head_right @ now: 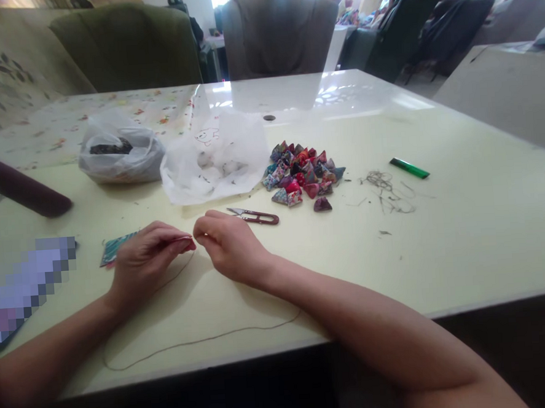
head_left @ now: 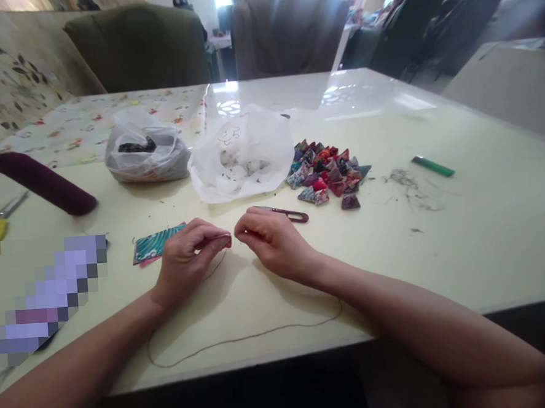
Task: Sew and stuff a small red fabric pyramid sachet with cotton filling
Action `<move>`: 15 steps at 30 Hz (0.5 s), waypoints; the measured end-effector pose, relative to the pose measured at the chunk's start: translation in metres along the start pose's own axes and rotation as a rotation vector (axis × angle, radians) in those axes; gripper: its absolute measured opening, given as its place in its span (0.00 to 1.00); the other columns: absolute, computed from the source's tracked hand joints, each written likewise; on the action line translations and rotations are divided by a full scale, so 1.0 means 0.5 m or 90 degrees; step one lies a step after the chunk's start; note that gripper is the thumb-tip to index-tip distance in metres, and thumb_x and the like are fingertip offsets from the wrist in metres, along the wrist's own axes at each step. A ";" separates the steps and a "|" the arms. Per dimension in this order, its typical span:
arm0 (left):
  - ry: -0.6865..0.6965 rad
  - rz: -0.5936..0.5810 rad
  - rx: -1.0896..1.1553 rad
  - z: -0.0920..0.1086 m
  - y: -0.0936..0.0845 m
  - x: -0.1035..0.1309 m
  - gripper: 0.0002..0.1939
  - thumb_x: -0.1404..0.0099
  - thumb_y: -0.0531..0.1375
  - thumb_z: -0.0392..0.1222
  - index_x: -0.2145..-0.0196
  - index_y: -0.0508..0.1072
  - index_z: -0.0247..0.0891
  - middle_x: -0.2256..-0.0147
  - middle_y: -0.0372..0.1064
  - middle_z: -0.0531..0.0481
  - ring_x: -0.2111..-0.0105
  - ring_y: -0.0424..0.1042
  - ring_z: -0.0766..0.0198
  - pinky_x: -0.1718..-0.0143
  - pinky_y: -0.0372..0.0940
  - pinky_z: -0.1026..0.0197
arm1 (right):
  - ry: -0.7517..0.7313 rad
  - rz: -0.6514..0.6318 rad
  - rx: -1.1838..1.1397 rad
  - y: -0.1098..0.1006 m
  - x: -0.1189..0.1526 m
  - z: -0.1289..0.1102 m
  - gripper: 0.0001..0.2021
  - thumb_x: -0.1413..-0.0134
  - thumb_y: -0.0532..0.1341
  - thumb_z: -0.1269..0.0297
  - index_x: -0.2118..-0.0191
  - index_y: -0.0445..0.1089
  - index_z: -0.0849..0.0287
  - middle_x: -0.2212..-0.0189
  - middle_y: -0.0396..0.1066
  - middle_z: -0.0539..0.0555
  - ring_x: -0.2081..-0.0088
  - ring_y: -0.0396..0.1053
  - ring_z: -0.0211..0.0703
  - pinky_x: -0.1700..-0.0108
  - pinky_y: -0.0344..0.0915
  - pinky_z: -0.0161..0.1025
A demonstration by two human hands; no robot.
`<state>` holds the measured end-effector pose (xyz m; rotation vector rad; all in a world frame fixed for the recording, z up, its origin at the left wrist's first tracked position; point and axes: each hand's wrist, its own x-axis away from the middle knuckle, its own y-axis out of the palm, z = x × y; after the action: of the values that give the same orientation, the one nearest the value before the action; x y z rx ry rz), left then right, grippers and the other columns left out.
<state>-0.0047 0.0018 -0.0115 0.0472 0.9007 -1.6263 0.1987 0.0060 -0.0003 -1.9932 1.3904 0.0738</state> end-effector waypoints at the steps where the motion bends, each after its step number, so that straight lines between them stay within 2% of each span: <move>1: -0.016 -0.007 0.017 -0.001 0.000 0.001 0.04 0.34 0.64 0.38 0.67 0.79 0.41 0.69 0.74 0.52 0.70 0.75 0.65 0.66 0.69 0.62 | 0.028 0.001 -0.044 0.001 -0.001 0.001 0.08 0.41 0.57 0.76 0.70 0.70 0.62 0.72 0.66 0.50 0.67 0.63 0.35 0.63 0.58 0.34; 10: -0.119 -0.043 0.121 -0.001 -0.002 0.001 0.06 0.33 0.63 0.41 0.69 0.77 0.39 0.69 0.75 0.52 0.69 0.76 0.65 0.66 0.71 0.63 | 0.268 -0.040 -0.501 0.018 -0.002 0.019 0.04 0.49 0.64 0.65 0.70 0.72 0.60 0.73 0.68 0.47 0.71 0.60 0.33 0.67 0.57 0.33; 15: -0.168 -0.056 0.148 0.005 -0.004 -0.002 0.06 0.35 0.64 0.42 0.69 0.77 0.39 0.70 0.75 0.52 0.69 0.77 0.64 0.66 0.71 0.63 | 0.343 -0.045 -0.619 0.024 0.001 0.021 0.07 0.53 0.67 0.63 0.70 0.72 0.61 0.73 0.69 0.48 0.71 0.61 0.32 0.67 0.57 0.33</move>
<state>-0.0049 0.0012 -0.0084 -0.0452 0.5169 -1.7645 0.1924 0.0095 -0.0144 -3.0219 1.8218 0.2279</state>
